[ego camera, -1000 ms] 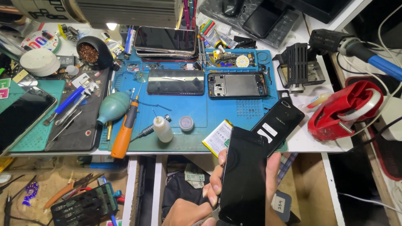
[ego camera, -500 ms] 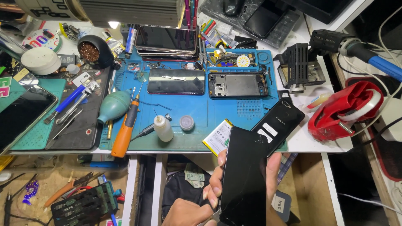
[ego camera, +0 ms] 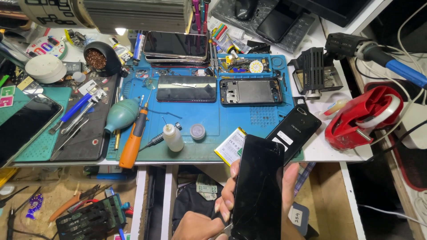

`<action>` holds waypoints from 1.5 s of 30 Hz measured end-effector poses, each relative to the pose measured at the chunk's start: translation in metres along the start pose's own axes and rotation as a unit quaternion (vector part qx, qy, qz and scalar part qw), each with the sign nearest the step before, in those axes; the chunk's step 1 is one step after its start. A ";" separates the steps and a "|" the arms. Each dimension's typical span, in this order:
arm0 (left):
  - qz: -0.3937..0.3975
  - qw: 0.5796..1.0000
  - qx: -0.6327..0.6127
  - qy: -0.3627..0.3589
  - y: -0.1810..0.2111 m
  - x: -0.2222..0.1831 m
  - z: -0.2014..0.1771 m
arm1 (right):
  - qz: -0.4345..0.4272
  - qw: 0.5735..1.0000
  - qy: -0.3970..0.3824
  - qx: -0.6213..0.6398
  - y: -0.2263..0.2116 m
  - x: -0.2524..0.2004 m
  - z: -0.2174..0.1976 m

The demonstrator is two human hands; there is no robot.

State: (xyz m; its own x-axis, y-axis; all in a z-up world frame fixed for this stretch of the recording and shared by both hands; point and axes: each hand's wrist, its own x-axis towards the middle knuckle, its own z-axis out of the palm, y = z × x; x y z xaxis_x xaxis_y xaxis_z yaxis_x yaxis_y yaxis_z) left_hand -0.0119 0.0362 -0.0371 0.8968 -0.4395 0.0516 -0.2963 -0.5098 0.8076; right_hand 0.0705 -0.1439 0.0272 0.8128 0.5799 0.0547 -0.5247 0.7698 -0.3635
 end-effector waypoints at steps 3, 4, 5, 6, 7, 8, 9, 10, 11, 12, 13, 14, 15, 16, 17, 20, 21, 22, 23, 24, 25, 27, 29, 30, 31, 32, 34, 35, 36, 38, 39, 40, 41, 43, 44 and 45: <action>-0.018 0.998 0.035 -0.042 -0.004 -0.002 0.003 | -0.006 0.999 0.035 -0.007 0.003 -0.002 0.003; -0.037 0.995 0.058 -0.066 -0.006 -0.003 0.005 | -0.006 0.999 0.047 -0.011 0.003 -0.002 0.004; -0.056 0.991 0.081 -0.090 -0.009 -0.005 0.008 | -0.006 0.998 0.059 -0.015 0.003 -0.002 0.005; -0.056 0.991 0.081 -0.090 -0.007 -0.005 0.006 | -0.006 0.998 0.058 -0.015 0.002 -0.002 0.006; -0.029 0.996 0.057 -0.054 -0.005 -0.004 0.004 | -0.008 0.999 0.047 -0.015 0.002 -0.002 0.006; -0.002 0.999 0.033 -0.018 -0.003 -0.004 0.003 | -0.011 0.999 0.036 -0.015 0.001 -0.002 0.007; -0.001 0.999 0.034 -0.018 -0.012 -0.006 0.005 | -0.011 0.999 0.035 -0.015 0.004 -0.002 0.007; -0.003 0.999 -0.023 -0.033 -0.020 -0.009 0.008 | -0.029 0.999 0.034 -0.002 0.007 -0.002 0.006; -0.005 0.996 -0.080 -0.049 -0.028 -0.012 0.010 | -0.047 0.998 0.032 0.011 0.010 -0.002 0.006; -0.006 0.996 -0.080 -0.048 -0.015 -0.008 0.000 | -0.046 0.998 0.031 0.012 0.011 -0.001 0.012; -0.026 0.989 -0.137 -0.039 -0.002 -0.003 -0.010 | -0.096 0.995 0.038 -0.016 0.012 0.000 0.018; -0.045 0.979 -0.194 -0.031 0.011 0.002 -0.021 | -0.146 0.987 0.044 -0.044 0.014 0.001 0.024; -0.047 0.979 -0.194 -0.030 0.022 0.004 -0.026 | -0.145 0.987 0.044 -0.043 0.019 0.003 0.030; -0.062 0.964 -0.257 0.022 0.033 0.007 -0.030 | -0.191 0.979 0.056 -0.043 0.024 0.004 0.037; -0.076 0.942 -0.319 0.075 0.045 0.009 -0.035 | -0.236 0.968 0.067 -0.042 0.029 0.006 0.043; -0.042 0.933 -0.356 0.039 0.061 0.017 -0.054 | -0.219 0.973 0.044 -0.054 0.027 -0.001 0.030; -0.044 0.932 -0.357 0.040 0.059 0.015 -0.053 | -0.218 0.973 0.045 -0.053 0.029 -0.002 0.025; -0.069 0.931 -0.356 0.030 0.057 0.014 -0.052 | -0.208 0.978 0.004 -0.032 0.030 -0.003 0.020; -0.094 0.930 -0.355 0.019 0.056 0.013 -0.051 | -0.199 0.979 -0.038 -0.010 0.031 -0.004 0.015; -0.095 0.930 -0.355 0.019 0.057 0.014 -0.052 | -0.198 0.979 -0.037 -0.009 0.031 -0.004 0.017; -0.072 0.933 -0.352 0.016 0.057 0.015 -0.054 | -0.206 0.978 -0.020 -0.020 0.030 -0.003 0.020; -0.049 0.936 -0.348 0.014 0.060 0.017 -0.057 | -0.212 0.977 -0.002 -0.030 0.030 -0.004 0.022; -0.040 0.940 -0.340 0.021 0.065 0.018 -0.060 | -0.185 0.983 -0.007 -0.017 0.030 -0.005 0.022; -0.040 0.939 -0.340 0.021 0.065 0.017 -0.059 | -0.184 0.983 -0.007 -0.017 0.030 -0.005 0.022; -0.042 0.939 -0.339 0.024 0.065 0.017 -0.059 | -0.187 0.982 -0.005 -0.021 0.030 -0.005 0.022; -0.043 0.940 -0.339 0.027 0.065 0.017 -0.059 | -0.192 0.981 -0.004 -0.026 0.029 -0.005 0.021; -0.040 0.942 -0.332 0.036 0.058 0.015 -0.052 | -0.198 0.980 -0.002 -0.033 0.028 -0.005 0.020; -0.036 0.944 -0.326 0.044 0.055 0.014 -0.049 | -0.204 0.978 0.000 -0.041 0.027 -0.005 0.020; -0.035 0.944 -0.326 0.044 0.054 0.014 -0.049 | -0.205 0.978 0.000 -0.041 0.027 -0.004 0.019; -0.183 0.924 -0.332 0.049 0.054 0.014 -0.049 | -0.217 0.975 0.003 -0.056 0.025 -0.003 0.017; -0.183 0.924 -0.332 0.050 0.054 0.016 -0.047 | -0.216 0.975 0.003 -0.056 0.022 -0.004 0.012; -0.210 0.923 -0.311 0.091 0.054 0.018 -0.045 | -0.222 0.972 -0.036 -0.063 0.019 -0.004 0.007; -0.236 0.918 -0.288 0.133 0.054 0.020 -0.044 | -0.228 0.968 -0.075 -0.069 0.017 -0.004 0.002; -0.240 0.876 -0.392 0.146 0.055 0.024 -0.035 | -0.299 0.949 -0.014 -0.103 0.025 0.002 0.022; -0.240 0.823 -0.491 0.158 0.056 0.026 -0.031 | -0.368 0.919 0.045 -0.136 0.029 0.005 0.033; -0.237 0.821 -0.493 0.164 0.060 0.030 -0.031 | -0.363 0.921 0.041 -0.138 0.025 0.003 0.028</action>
State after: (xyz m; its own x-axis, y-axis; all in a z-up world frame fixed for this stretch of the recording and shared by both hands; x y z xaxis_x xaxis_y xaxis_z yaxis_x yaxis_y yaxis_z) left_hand 0.0074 0.0156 0.0316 0.9225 -0.0600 -0.3814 0.3771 0.3516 0.8568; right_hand 0.0524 -0.1152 0.0443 0.9460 -0.0913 0.3112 0.2399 0.8427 -0.4820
